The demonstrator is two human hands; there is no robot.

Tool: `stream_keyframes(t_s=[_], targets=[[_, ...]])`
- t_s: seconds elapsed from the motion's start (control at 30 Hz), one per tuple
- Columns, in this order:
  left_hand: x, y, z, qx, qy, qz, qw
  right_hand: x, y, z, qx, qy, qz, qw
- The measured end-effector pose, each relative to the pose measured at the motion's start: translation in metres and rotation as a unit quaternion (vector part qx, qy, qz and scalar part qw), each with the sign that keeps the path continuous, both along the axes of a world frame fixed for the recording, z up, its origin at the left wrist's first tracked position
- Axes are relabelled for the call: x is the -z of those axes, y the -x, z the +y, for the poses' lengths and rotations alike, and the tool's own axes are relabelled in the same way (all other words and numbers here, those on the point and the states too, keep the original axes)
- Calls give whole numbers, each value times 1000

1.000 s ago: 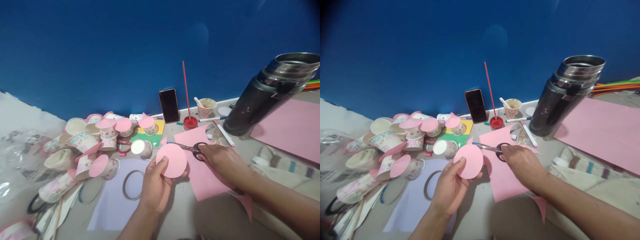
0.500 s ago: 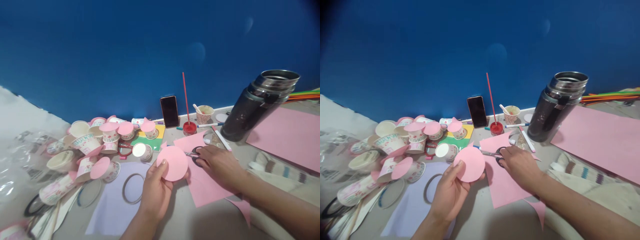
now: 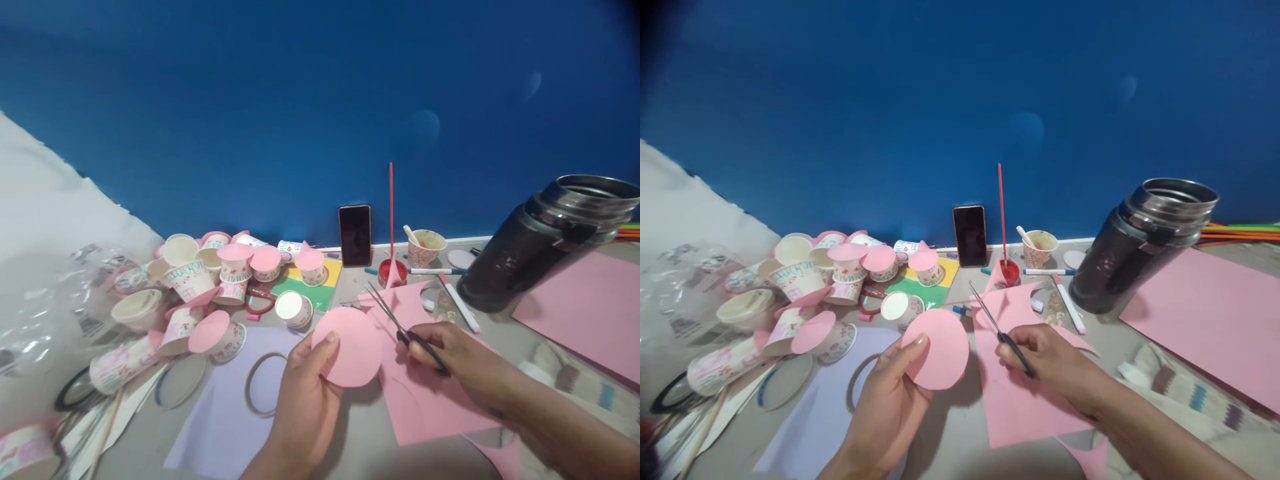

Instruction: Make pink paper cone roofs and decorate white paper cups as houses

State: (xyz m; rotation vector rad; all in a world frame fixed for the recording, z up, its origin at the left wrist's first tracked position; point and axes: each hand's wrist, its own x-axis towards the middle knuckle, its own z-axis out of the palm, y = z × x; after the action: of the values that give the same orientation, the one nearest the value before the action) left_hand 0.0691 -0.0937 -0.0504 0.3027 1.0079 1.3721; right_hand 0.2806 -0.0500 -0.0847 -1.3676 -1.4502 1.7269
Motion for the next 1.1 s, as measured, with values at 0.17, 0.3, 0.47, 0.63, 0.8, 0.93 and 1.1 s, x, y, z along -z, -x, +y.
stream_keyframes(t_s=[0.17, 0.3, 0.47, 0.63, 0.8, 0.93, 1.1], targets=[[4, 3, 3, -25, -6, -12, 1000, 3, -13, 5, -95, -63, -220, 969], [8, 3, 9, -64, 8, -1, 998, -7, -25, 7, -137, -81, -229, 960], [5, 0, 10, -63, 11, -34, 997, -16, -26, 4, -110, -106, -87, 984], [3, 0, 6, -37, -7, -24, 999, 3, -7, -11, -112, -36, 47, 992], [1, 1, 2, -9, -25, -2, 1000, 16, 4, -21, -83, -1, 103, 991], [-2, 2, -2, 31, -51, 38, 998, 14, 4, -21, -94, 26, 111, 989], [-6, 3, -5, 59, -62, 82, 993, 12, 2, -21, -105, 43, 131, 985]])
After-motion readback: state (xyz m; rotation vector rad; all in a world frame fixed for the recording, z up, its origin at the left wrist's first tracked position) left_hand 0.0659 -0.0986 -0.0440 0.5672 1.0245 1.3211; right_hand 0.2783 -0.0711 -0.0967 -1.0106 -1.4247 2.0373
